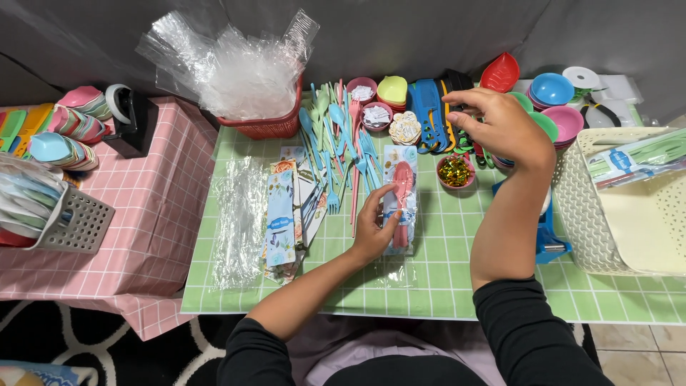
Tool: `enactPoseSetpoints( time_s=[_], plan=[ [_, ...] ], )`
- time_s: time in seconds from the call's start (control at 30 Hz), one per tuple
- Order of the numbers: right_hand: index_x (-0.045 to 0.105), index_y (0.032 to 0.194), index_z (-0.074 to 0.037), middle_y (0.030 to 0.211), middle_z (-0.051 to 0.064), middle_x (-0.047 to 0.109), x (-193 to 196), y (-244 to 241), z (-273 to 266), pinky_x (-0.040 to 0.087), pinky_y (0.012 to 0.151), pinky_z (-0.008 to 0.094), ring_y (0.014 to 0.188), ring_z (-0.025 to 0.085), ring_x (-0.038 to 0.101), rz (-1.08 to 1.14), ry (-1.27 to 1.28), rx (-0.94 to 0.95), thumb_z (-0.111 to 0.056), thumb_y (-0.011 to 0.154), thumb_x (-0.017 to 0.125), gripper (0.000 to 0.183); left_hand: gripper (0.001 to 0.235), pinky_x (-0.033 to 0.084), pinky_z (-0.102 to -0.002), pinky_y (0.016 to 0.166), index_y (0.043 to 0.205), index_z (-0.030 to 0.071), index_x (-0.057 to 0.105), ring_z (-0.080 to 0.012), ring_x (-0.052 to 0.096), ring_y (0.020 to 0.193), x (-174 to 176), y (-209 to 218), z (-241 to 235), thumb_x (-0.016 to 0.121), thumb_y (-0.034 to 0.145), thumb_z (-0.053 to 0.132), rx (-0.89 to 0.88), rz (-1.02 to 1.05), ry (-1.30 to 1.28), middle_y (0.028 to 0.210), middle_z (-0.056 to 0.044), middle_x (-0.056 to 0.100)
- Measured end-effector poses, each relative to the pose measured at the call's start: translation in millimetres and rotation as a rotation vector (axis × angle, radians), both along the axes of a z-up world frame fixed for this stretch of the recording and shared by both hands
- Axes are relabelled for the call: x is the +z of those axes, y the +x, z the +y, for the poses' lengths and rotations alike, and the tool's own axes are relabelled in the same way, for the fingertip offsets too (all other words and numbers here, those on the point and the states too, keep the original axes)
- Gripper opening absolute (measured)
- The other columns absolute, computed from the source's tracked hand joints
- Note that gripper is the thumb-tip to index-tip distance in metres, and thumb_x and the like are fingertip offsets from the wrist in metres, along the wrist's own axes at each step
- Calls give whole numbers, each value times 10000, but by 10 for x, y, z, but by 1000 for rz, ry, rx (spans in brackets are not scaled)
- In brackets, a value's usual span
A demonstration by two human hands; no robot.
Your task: The person places pink plastic cutlery into a clear plastic sleeve with a printed label, then folds and seals the top of the sleeve. The person repeats this process with additional cutlery sets, arranging them on a green checkered table.
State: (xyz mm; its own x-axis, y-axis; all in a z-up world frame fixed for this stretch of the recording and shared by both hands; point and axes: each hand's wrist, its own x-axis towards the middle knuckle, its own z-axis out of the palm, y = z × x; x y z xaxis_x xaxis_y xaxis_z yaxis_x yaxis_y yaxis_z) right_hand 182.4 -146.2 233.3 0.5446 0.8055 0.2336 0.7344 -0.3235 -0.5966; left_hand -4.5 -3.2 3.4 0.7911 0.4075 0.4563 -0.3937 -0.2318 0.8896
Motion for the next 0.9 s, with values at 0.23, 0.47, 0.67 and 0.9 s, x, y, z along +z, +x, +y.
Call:
enactPoseSetpoints(
  time_s=[0.23,0.47,0.67,0.9],
  plan=[
    [643,1338,-2,1203,228,674,4,18,5,506,919,502,1024,432,671,-2,-4,-21,-131,994,625,367,487,527,-246,626,1420,119,510,-184,647,926,32,-14,8,598,948,35,9,-2,3,1284,-100,555],
    [648,1332,0,1179,222,683,-38,55,-48,516,897,487,1014,425,674,-28,10,-38,-126,997,623,358,526,541,-330,832,1435,102,481,-270,604,1142,103,-50,53,596,933,-8,65,-20,-17,1328,-108,526],
    [662,1325,-9,1148,207,694,-77,84,-75,524,882,471,991,405,687,-60,22,-65,-113,990,637,351,545,460,-434,1022,1451,77,454,-341,499,1305,68,-40,60,580,934,-35,89,-45,-15,1375,-135,502],
    [681,1292,-4,1113,176,697,-76,15,-106,530,861,417,964,350,695,-141,124,-20,-113,1018,642,298,563,505,-417,961,1460,101,437,-312,559,1234,67,-53,58,586,931,-22,106,-11,-34,1383,-126,508]
  ],
)
